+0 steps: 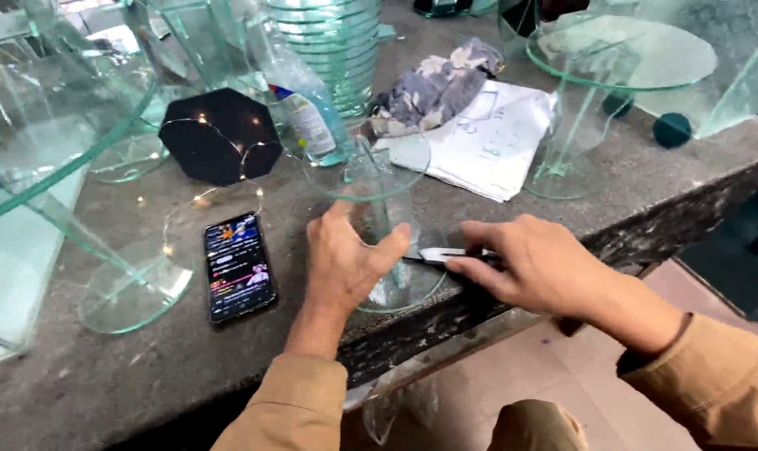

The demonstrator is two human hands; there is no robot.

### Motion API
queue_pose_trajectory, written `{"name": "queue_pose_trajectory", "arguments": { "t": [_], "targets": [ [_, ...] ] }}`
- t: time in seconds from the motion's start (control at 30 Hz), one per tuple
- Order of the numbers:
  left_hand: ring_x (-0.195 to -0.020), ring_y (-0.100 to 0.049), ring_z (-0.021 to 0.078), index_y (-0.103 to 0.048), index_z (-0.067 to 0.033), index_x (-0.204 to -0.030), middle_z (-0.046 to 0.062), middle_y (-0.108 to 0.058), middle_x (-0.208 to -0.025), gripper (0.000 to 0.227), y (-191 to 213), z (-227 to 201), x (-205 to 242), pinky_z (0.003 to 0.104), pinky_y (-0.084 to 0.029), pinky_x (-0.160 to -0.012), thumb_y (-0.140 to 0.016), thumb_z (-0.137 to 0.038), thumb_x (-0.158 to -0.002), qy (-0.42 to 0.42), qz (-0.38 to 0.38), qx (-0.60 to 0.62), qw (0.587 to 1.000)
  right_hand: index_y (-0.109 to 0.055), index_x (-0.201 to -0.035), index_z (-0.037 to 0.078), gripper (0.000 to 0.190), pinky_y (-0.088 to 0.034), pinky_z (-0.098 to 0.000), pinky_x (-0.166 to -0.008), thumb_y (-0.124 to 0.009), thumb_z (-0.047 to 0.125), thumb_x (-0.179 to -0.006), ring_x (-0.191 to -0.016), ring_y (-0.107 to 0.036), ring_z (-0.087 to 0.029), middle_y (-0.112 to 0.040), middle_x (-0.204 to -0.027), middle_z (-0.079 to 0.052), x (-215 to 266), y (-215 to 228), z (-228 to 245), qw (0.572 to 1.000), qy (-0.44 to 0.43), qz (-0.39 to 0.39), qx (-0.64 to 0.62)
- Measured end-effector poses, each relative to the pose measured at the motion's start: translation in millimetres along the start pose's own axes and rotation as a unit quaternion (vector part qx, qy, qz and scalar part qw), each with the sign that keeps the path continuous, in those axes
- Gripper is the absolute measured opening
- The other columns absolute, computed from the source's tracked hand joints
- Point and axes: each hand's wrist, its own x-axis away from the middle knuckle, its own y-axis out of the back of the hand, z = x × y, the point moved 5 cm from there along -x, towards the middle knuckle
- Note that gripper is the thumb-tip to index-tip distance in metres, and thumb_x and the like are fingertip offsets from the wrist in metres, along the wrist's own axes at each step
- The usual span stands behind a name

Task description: The person is using a utility knife to scrape off excess glue or residue from the base of a glass stand, then wiping it with a cloth.

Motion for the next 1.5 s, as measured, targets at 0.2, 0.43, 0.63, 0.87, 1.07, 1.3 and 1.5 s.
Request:
{"name": "queue_pose_trajectory", "arguments": {
  "t": [0.2, 0.43, 0.63, 0.87, 1.07, 1.3, 1.5],
  "targets": [
    [-0.092, -0.084, 0.0452, -0.084, -0.0086, -0.099, 0.02, -0.084, -0.084, 0.055, -3, 6, 0, 0.056, -0.065, -0.075, -0.095, -0.05, -0.064, 0.009, -0.018, -0.002, 1.0, -0.075, -0.101, 0.026, 0.035, -0.065, -0.0562, -0.085, -0.064, 0.059, -0.099, -0.092, -0.083, -0.046, -0.082, -0.077, -0.017, 2, 4, 2, 1.0, -0.022, -0.001, -0.009],
    [-0.099, -0.082, 0.0473, -0.084, -0.0089, -0.105, 0.021, -0.085, -0.092, 0.054, -7, 14, 0, 0.06, -0.063, -0.079, -0.093, -0.047, -0.067, 0.036, 0.014, -0.002, 0.999, -0.074, -0.105, 0.026, 0.037, -0.064, -0.06, -0.087, -0.063, 0.061, -0.1, -0.094, -0.082, -0.048, -0.081, -0.077, -0.02, 14, 13, -15, 0.997, -0.064, -0.019, 0.026],
    [-0.103, -0.08, 0.05, -0.083, -0.0095, -0.11, 0.023, -0.085, -0.096, 0.067, -5, 5, 1, 0.063, -0.063, -0.084, -0.093, -0.058, -0.065, 0.035, 0.014, -0.035, 0.999, -0.072, -0.104, 0.028, 0.036, -0.064, -0.0567, -0.08, -0.059, 0.061, -0.103, -0.085, -0.082, -0.045, -0.079, -0.072, -0.016, 7, 6, 13, 0.998, 0.01, -0.008, 0.055],
    [-0.104, -0.08, 0.0541, -0.082, -0.0034, -0.117, 0.028, -0.084, -0.099, 0.065, 0, -2, 3, 0.066, -0.062, -0.083, -0.086, -0.048, -0.069, 0.022, 0.011, -0.024, 0.999, -0.073, -0.102, 0.025, 0.038, -0.065, -0.059, -0.08, -0.061, 0.061, -0.1, -0.087, -0.082, -0.049, -0.081, -0.075, -0.02, 1, 3, 0, 1.0, 0.018, -0.017, 0.004],
    [-0.104, -0.081, 0.0518, -0.084, -0.0051, -0.116, 0.027, -0.085, -0.099, 0.065, 0, 13, -1, 0.064, -0.064, -0.086, -0.089, -0.049, -0.068, 0.016, 0.012, -0.013, 1.0, -0.072, -0.103, 0.025, 0.038, -0.065, -0.0583, -0.08, -0.06, 0.061, -0.102, -0.086, -0.082, -0.048, -0.079, -0.071, -0.02, 4, 6, 20, 0.999, 0.001, -0.017, 0.027],
    [-0.097, -0.083, 0.0445, -0.085, -0.015, -0.107, 0.018, -0.086, -0.09, 0.06, -10, 12, 0, 0.059, -0.065, -0.081, -0.095, -0.055, -0.063, 0.015, 0.003, -0.03, 0.999, -0.075, -0.106, 0.026, 0.04, -0.064, -0.0622, -0.086, -0.061, 0.063, -0.099, -0.095, -0.081, -0.05, -0.082, -0.082, -0.022, 7, 11, -2, 0.999, -0.029, -0.011, 0.03],
    [-0.098, -0.082, 0.045, -0.085, -0.0127, -0.106, 0.018, -0.085, -0.088, 0.053, -7, 12, 1, 0.06, -0.061, -0.076, -0.094, -0.047, -0.066, 0.016, 0.004, -0.028, 0.999, -0.073, -0.104, 0.027, 0.039, -0.063, -0.0605, -0.085, -0.059, 0.063, -0.101, -0.092, -0.081, -0.049, -0.081, -0.079, -0.018, 2, 7, 4, 0.999, 0.005, -0.025, 0.021]
  ]
}}
